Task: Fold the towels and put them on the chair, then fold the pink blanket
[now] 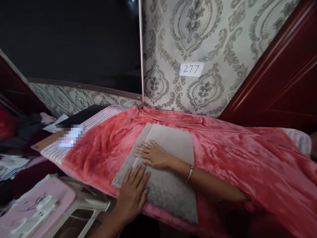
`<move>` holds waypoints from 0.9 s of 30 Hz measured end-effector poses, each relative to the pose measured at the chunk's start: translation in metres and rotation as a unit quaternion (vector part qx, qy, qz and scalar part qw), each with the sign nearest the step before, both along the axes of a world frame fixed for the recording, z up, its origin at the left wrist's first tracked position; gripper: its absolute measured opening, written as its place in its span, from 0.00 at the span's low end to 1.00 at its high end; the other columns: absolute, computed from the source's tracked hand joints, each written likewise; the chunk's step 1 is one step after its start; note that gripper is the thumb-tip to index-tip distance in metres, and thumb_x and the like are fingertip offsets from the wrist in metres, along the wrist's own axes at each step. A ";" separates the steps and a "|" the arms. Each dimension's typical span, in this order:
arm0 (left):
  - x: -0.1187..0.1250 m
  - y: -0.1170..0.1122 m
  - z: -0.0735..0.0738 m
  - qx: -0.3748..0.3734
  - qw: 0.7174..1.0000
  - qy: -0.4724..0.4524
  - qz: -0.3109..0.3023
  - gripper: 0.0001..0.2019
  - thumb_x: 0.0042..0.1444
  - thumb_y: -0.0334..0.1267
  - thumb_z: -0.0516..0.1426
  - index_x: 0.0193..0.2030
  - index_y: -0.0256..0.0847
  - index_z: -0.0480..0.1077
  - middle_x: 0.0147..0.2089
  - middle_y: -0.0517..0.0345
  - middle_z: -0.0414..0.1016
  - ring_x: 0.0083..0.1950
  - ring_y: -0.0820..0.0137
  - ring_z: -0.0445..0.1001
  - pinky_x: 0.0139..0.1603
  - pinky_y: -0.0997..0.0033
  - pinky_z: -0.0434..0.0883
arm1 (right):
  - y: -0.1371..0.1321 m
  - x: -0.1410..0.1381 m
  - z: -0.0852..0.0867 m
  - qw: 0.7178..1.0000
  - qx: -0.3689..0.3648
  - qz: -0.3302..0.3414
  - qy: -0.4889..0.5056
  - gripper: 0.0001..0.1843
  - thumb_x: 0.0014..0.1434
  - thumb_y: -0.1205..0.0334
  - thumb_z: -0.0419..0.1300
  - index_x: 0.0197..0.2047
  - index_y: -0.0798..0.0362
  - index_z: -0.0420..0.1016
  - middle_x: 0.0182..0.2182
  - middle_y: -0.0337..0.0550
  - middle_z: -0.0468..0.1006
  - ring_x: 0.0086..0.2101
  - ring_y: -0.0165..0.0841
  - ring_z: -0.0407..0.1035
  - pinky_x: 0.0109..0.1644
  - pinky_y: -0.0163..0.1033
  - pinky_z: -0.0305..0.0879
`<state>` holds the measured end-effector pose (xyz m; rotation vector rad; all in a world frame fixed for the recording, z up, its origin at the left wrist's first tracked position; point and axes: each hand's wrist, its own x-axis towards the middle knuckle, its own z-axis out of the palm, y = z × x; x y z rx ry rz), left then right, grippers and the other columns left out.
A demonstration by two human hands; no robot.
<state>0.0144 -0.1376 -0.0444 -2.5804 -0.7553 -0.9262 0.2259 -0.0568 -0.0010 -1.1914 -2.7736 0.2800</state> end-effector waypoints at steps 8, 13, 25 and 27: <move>-0.001 0.001 -0.022 -0.038 0.999 -0.038 -0.003 0.25 0.59 0.30 0.51 0.63 0.39 0.70 0.67 0.47 0.71 0.73 0.59 0.62 0.73 0.52 0.55 | 0.078 0.014 -0.002 0.993 -0.022 -0.111 -0.036 0.32 0.73 0.42 0.47 0.76 0.38 0.53 0.74 0.41 0.49 0.73 0.44 0.40 0.74 0.61 0.37; 0.000 -0.001 -0.021 -0.050 0.997 -0.060 -0.006 0.24 0.59 0.31 0.52 0.62 0.38 0.71 0.67 0.46 0.72 0.73 0.58 0.62 0.73 0.52 0.54 | 0.114 0.019 -0.008 0.981 -0.028 -0.185 -0.048 0.31 0.74 0.44 0.44 0.76 0.40 0.53 0.75 0.39 0.47 0.73 0.42 0.38 0.74 0.59 0.34; 0.000 0.001 -0.030 -0.047 0.997 -0.067 -0.012 0.22 0.61 0.35 0.52 0.60 0.37 0.73 0.66 0.44 0.72 0.71 0.56 0.64 0.72 0.50 0.55 | 0.122 0.020 -0.006 0.967 -0.011 -0.248 -0.055 0.30 0.74 0.47 0.41 0.76 0.42 0.52 0.75 0.40 0.44 0.73 0.44 0.36 0.74 0.63 0.33; 0.000 0.001 -0.031 -0.046 0.997 -0.064 -0.012 0.22 0.61 0.36 0.52 0.61 0.37 0.72 0.66 0.43 0.72 0.71 0.56 0.63 0.71 0.49 0.55 | 0.112 0.017 -0.001 0.965 0.013 -0.260 -0.042 0.31 0.74 0.50 0.41 0.76 0.45 0.52 0.75 0.42 0.45 0.73 0.46 0.33 0.73 0.65 0.32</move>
